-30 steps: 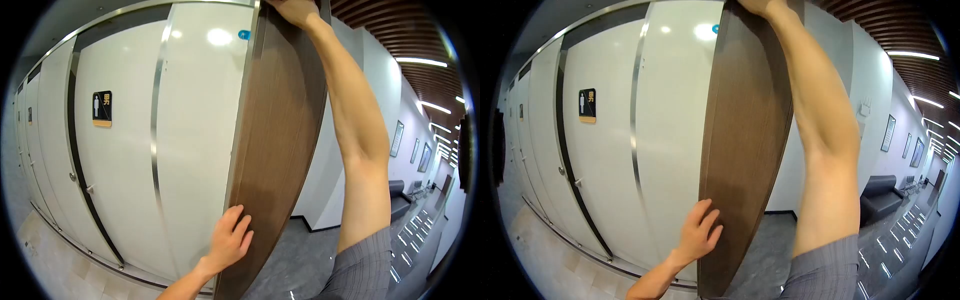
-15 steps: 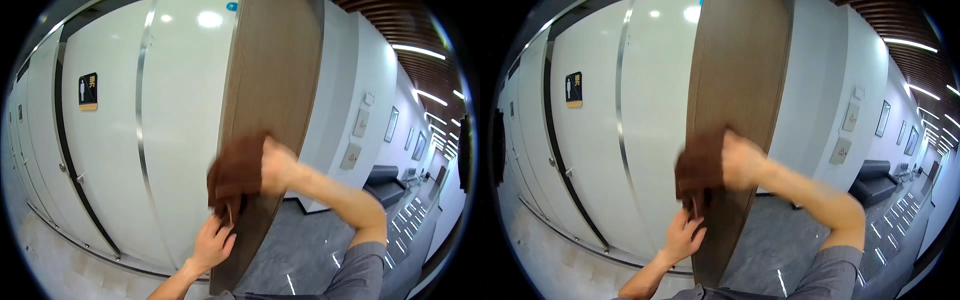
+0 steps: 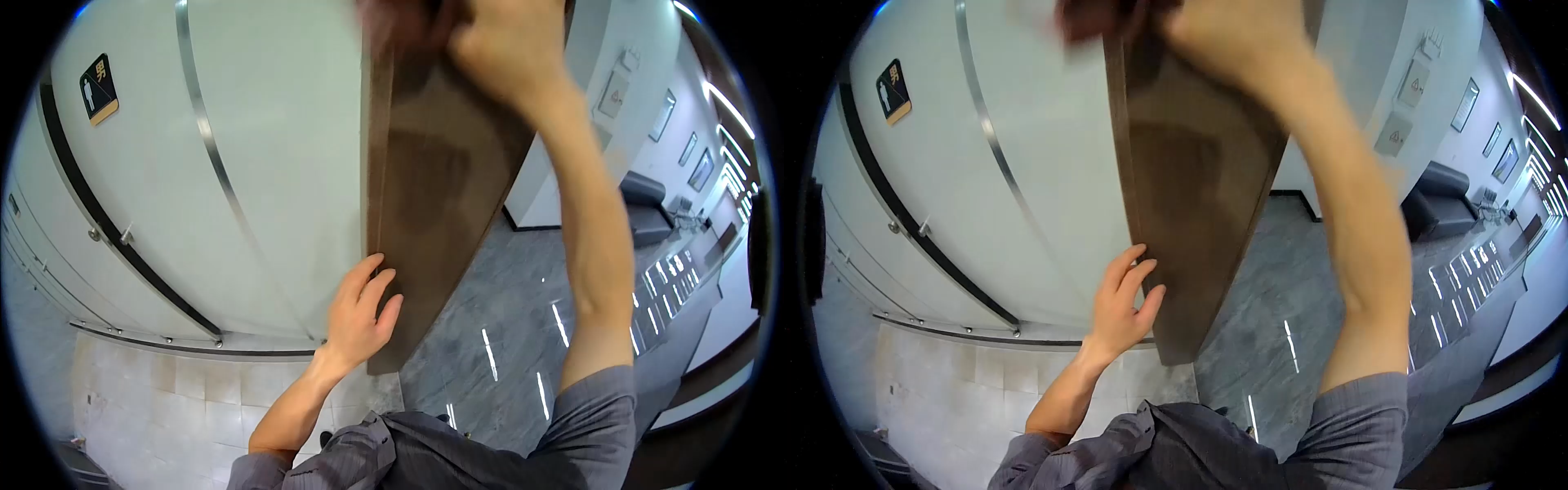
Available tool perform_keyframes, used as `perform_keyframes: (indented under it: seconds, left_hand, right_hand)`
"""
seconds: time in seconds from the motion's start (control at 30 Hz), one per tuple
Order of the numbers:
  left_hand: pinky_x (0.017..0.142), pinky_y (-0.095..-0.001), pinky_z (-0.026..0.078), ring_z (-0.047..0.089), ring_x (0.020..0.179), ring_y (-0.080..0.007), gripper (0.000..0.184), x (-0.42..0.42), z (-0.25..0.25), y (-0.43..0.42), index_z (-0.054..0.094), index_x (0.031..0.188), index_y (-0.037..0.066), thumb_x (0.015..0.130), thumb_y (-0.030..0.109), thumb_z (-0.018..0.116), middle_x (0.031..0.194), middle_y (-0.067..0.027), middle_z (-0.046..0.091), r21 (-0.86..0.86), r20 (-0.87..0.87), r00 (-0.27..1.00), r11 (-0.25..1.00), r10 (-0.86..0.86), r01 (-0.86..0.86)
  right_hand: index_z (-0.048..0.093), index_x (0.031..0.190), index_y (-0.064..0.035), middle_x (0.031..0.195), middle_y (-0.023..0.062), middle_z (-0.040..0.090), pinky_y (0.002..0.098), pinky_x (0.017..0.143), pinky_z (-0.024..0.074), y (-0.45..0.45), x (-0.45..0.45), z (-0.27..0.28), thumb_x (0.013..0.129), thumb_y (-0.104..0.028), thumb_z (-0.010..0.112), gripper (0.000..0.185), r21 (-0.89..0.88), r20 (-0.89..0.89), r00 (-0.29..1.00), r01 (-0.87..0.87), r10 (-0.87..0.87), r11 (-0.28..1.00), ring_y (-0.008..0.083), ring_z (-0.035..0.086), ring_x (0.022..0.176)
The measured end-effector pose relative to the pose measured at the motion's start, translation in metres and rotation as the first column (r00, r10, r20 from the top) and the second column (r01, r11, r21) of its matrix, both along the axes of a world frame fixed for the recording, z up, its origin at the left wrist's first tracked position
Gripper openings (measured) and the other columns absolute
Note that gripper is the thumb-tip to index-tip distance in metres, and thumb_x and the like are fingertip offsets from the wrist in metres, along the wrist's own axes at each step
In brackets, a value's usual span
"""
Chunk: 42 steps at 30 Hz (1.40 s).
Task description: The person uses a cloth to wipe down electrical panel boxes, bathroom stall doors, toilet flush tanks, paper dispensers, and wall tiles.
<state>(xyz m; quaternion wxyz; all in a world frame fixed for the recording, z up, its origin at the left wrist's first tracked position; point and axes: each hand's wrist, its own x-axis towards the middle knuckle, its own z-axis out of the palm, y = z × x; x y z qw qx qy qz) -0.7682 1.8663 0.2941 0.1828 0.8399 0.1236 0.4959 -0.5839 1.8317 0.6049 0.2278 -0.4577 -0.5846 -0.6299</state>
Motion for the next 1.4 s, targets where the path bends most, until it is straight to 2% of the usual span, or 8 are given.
perform_keyframes:
  seconds: [0.23,0.3,0.37,0.5,0.77,1.07,1.2,1.4]
  left_hand:
    - [0.091,-0.0405,0.054,0.063,0.113,-0.0368,0.039,-0.064,-0.062,0.016,0.065,0.117,0.001,0.081,0.007,0.078,0.134,-0.0205,0.058,-0.157,-0.175,0.97,0.977,-0.168,0.141]
    - [0.088,-0.0386,0.055,0.065,0.108,-0.0359,0.038,-0.092,-0.081,0.019,0.065,0.116,0.001,0.081,0.006,0.078,0.134,-0.021,0.058,-0.168,-0.192,0.966,0.976,-0.172,0.14]
    - [0.088,-0.0395,0.056,0.066,0.108,-0.0368,0.036,-0.121,-0.102,0.023,0.066,0.115,0.002,0.081,0.006,0.077,0.135,-0.0208,0.058,-0.252,-0.314,0.938,0.965,-0.146,0.066]
    - [0.087,-0.0422,0.057,0.064,0.112,-0.0382,0.035,-0.163,-0.134,0.037,0.068,0.114,0.004,0.081,0.009,0.078,0.137,-0.0185,0.058,-0.221,-0.365,0.917,0.972,-0.163,0.084]
    - [0.088,-0.0411,0.056,0.063,0.115,-0.0376,0.032,-0.19,-0.16,0.032,0.068,0.113,0.003,0.082,0.007,0.077,0.135,-0.0189,0.058,-0.263,-0.403,0.895,0.961,-0.189,0.085]
    - [0.088,-0.0417,0.056,0.063,0.115,-0.0371,0.031,-0.217,-0.212,0.016,0.069,0.113,0.003,0.084,0.008,0.077,0.135,-0.0185,0.059,-0.384,-0.617,0.724,0.921,-0.307,0.063]
    - [0.091,-0.0414,0.055,0.063,0.116,-0.0365,0.033,-0.222,-0.233,0.001,0.068,0.114,0.003,0.083,0.007,0.078,0.134,-0.0183,0.059,-0.433,-0.678,0.654,0.901,-0.335,0.013]
    - [0.094,-0.039,0.055,0.061,0.119,-0.0365,0.046,-0.175,-0.246,0.005,0.06,0.127,0.0,0.084,0.004,0.076,0.135,-0.0201,0.057,-0.47,-0.667,0.666,0.882,-0.333,-0.029]
  right_hand:
    - [0.064,0.129,-0.0139,0.136,0.0085,0.061,0.0515,0.106,0.0426,0.004,0.006,-0.357,0.085,-0.027,0.074,0.047,-0.376,-0.531,0.846,-0.282,0.044,0.883,0.03,0.052,0.133]
    - [0.063,0.129,-0.01,0.136,0.0096,0.061,0.0536,0.103,0.0449,0.015,0.027,-0.46,0.089,-0.027,0.069,0.044,-0.029,-1.0,0.023,-0.934,-0.02,0.356,0.0302,0.054,0.13]
    - [0.062,0.131,-0.0112,0.139,0.011,0.059,0.048,0.105,0.0447,-0.027,-0.037,-0.451,0.094,-0.026,0.063,0.04,-0.787,-0.392,0.785,-0.018,-0.479,0.616,0.0293,0.054,0.131]
    - [0.05,0.143,-0.0109,0.148,0.0125,0.051,0.041,0.115,0.0371,-0.042,-0.024,-0.401,0.096,-0.028,0.061,0.051,-0.471,-0.785,0.578,-0.326,-0.221,0.82,0.0313,0.05,0.134]
    - [0.069,0.108,-0.0042,0.111,0.0199,0.066,0.0514,0.086,0.0442,-0.009,0.022,-0.268,0.08,-0.023,0.079,0.035,0.233,-0.285,0.956,0.136,-0.066,0.963,0.0423,0.058,0.101]
    - [0.029,0.152,0.006,0.153,0.0287,0.038,0.0519,0.114,0.0278,0.017,-0.088,-0.612,0.098,-0.024,0.066,0.073,0.302,-0.941,0.229,0.227,0.251,0.926,0.0438,0.038,0.134]
    - [0.031,0.155,0.0026,0.155,0.0198,0.036,0.0376,0.114,0.0309,0.054,-0.116,-0.777,0.105,-0.04,0.055,0.07,0.315,-0.413,-0.566,0.646,0.713,0.695,0.0275,0.04,0.136]
    - [0.044,0.143,0.0023,0.133,0.0144,0.058,0.0388,0.103,0.041,0.054,-0.148,-0.701,0.106,-0.04,0.053,0.056,0.432,-0.509,-0.575,0.472,0.64,0.768,0.0239,0.053,0.119]
